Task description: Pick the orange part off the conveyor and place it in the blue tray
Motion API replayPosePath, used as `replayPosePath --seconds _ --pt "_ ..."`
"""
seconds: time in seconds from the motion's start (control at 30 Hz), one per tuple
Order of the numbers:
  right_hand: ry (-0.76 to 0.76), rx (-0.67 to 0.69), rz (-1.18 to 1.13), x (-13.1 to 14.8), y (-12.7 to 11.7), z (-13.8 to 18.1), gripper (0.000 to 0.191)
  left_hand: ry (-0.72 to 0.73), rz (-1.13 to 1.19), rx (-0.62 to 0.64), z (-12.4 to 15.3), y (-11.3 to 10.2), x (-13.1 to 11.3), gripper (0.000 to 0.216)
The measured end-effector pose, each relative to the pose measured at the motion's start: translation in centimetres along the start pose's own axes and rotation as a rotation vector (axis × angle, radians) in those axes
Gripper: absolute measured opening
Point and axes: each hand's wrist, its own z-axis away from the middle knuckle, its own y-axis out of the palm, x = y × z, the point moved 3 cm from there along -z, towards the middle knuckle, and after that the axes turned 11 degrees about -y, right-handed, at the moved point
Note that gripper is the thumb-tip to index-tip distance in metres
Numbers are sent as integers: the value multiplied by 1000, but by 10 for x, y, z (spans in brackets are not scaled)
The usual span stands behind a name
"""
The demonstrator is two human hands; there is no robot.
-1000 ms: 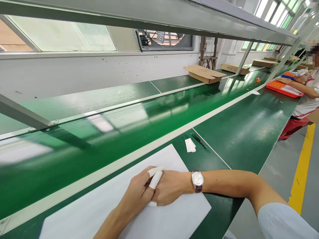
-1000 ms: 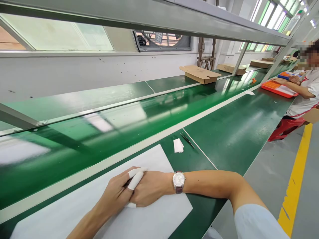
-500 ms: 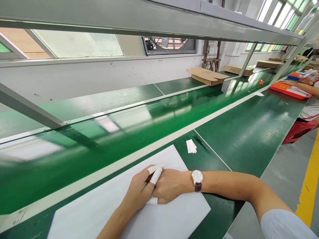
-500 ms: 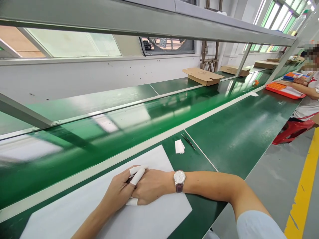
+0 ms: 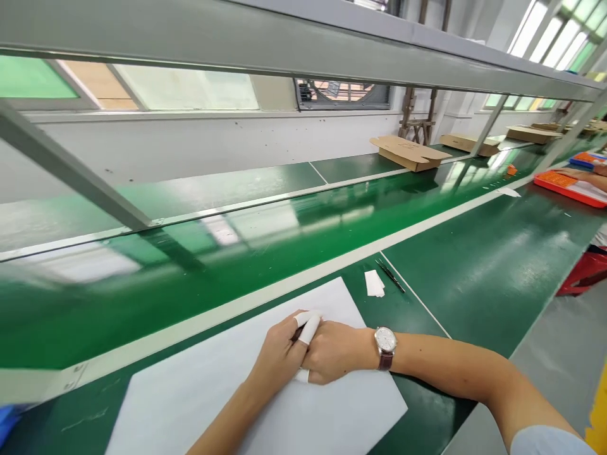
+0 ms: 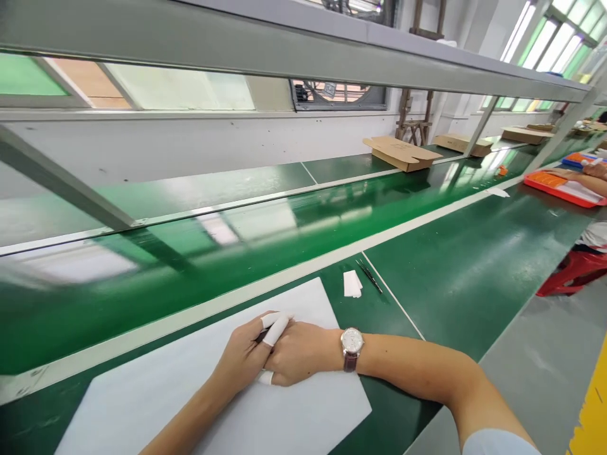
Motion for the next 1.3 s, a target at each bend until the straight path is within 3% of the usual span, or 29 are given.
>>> replayPosePath --seconds 0.37,0.5,0.8,1.07,1.3 --pt "51 -38 44 0 14 16 12 56 8 31 -1 2 -4 26" --pt "70 -129 25 1 8 19 12 43 -24 56 -3 3 -1 24" --pt "59 -141 17 2 1 19 16 46 -42 97 -6 6 4 21" --pt "52 -249 -5 0 2 19 22 62 -56 91 -7 5 0 21" --pt "88 -203 -16 -1 6 21 21 60 -77 82 -8 4 0 19"
